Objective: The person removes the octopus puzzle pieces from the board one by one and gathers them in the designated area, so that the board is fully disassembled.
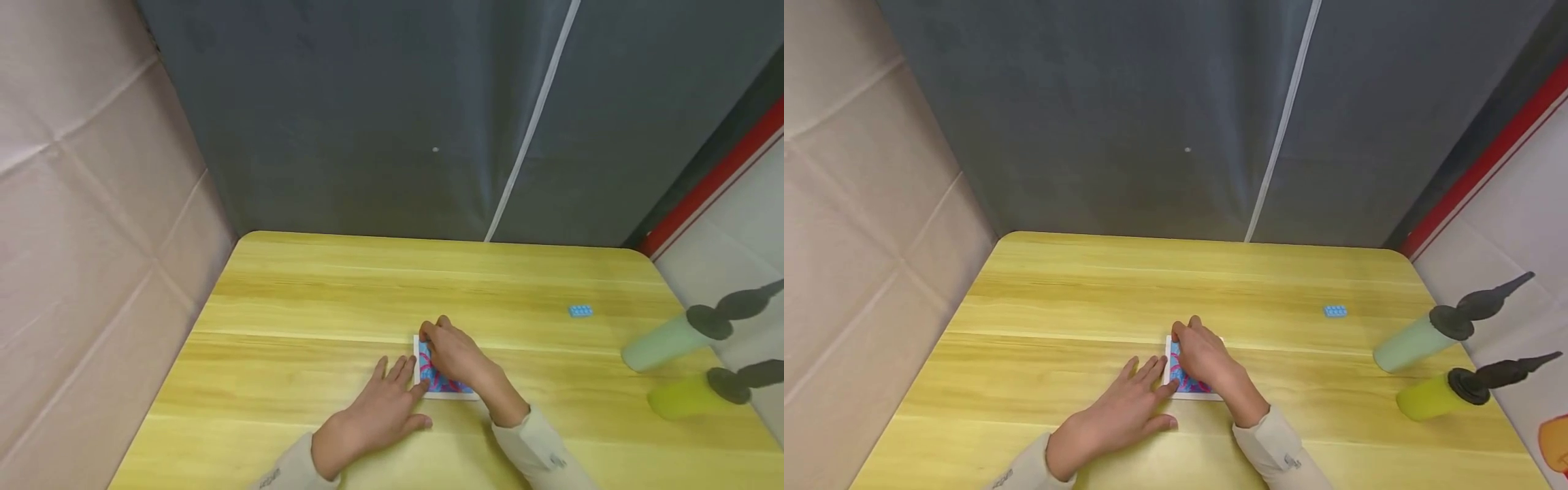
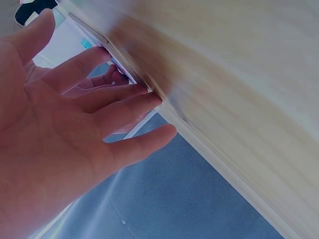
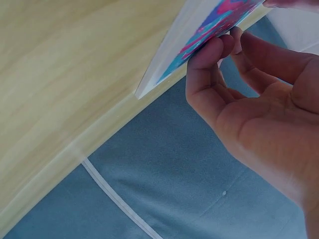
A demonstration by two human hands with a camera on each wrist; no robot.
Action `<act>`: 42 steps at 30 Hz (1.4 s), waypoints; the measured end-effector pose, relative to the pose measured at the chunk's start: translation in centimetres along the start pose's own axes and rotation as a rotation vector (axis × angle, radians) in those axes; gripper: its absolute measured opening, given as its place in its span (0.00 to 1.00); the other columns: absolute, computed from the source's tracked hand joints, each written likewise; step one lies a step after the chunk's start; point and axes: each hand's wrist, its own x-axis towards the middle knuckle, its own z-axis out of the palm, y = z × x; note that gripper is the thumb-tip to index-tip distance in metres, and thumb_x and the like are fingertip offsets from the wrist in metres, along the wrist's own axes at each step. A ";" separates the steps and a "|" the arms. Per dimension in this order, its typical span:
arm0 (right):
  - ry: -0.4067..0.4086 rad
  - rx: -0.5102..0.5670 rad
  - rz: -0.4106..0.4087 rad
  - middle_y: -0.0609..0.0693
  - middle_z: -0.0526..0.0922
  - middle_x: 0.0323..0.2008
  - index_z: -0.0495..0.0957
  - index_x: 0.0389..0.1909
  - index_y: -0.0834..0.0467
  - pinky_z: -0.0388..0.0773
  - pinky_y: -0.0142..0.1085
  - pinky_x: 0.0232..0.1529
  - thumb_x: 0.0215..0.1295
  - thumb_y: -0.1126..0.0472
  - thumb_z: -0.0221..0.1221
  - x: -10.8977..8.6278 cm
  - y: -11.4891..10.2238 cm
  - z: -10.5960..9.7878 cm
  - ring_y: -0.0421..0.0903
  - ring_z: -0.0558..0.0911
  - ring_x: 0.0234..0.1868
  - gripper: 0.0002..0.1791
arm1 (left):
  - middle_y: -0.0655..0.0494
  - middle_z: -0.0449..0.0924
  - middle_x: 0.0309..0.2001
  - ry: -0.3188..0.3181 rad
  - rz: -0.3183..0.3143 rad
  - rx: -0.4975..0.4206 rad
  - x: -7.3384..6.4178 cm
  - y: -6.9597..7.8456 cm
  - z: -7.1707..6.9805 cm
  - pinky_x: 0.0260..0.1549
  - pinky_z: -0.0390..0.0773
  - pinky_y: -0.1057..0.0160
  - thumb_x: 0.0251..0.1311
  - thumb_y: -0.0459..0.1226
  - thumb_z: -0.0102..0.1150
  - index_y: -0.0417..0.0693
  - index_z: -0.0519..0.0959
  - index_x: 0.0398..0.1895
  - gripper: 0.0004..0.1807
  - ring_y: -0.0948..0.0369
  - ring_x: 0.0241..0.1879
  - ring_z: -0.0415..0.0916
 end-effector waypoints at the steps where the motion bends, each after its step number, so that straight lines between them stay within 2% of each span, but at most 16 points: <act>1: -0.004 0.005 0.004 0.53 0.72 0.39 0.79 0.46 0.61 0.76 0.34 0.32 0.75 0.70 0.55 0.0 0.0 0.0 0.44 0.72 0.30 0.05 | 0.37 0.56 0.80 -0.002 0.000 -0.001 0.0 0.0 0.0 0.75 0.58 0.34 0.72 0.62 0.50 0.54 0.71 0.75 0.35 0.42 0.80 0.56; 5: -0.024 0.027 0.024 0.52 0.71 0.40 0.78 0.46 0.60 0.75 0.34 0.32 0.75 0.69 0.55 -0.1 0.0 0.1 0.44 0.72 0.30 0.05 | 0.37 0.56 0.80 -0.012 -0.002 -0.003 -0.2 0.1 0.0 0.75 0.58 0.34 0.72 0.61 0.50 0.55 0.71 0.75 0.35 0.42 0.80 0.56; 16: -0.048 0.044 0.078 0.52 0.72 0.41 0.78 0.47 0.57 0.75 0.36 0.32 0.78 0.66 0.52 0.7 0.2 -0.3 0.45 0.73 0.30 0.07 | 0.35 0.54 0.79 0.013 0.035 0.003 0.0 -0.1 -0.2 0.74 0.58 0.32 0.73 0.59 0.50 0.51 0.71 0.75 0.34 0.41 0.79 0.55; 24: -0.054 0.061 0.064 0.49 0.72 0.38 0.77 0.46 0.57 0.71 0.34 0.31 0.78 0.64 0.54 0.7 0.6 -0.4 0.44 0.71 0.30 0.04 | 0.35 0.55 0.79 0.011 0.040 0.013 0.0 -0.1 -0.3 0.74 0.59 0.32 0.74 0.59 0.49 0.51 0.70 0.75 0.34 0.41 0.79 0.55; 32: -0.048 0.079 0.090 0.50 0.74 0.41 0.76 0.51 0.61 0.76 0.36 0.37 0.76 0.66 0.55 0.6 0.6 -0.5 0.44 0.73 0.33 0.07 | 0.36 0.53 0.80 -0.011 0.024 0.019 0.2 -0.2 -0.3 0.75 0.57 0.34 0.73 0.60 0.49 0.52 0.70 0.75 0.35 0.41 0.80 0.55; 36: -0.043 0.078 0.102 0.50 0.75 0.41 0.77 0.49 0.60 0.76 0.37 0.38 0.76 0.66 0.55 0.6 0.6 -0.6 0.44 0.73 0.33 0.06 | 0.37 0.53 0.80 -0.019 0.018 0.008 0.2 -0.2 -0.4 0.75 0.56 0.34 0.73 0.60 0.49 0.53 0.70 0.75 0.35 0.42 0.80 0.54; 42: -0.024 0.102 0.066 0.50 0.76 0.36 0.78 0.45 0.58 0.73 0.37 0.35 0.75 0.68 0.55 0.7 0.7 -0.7 0.45 0.73 0.32 0.05 | 0.37 0.52 0.80 -0.030 0.015 -0.007 0.2 -0.2 -0.4 0.76 0.55 0.34 0.73 0.60 0.50 0.53 0.70 0.75 0.34 0.42 0.80 0.53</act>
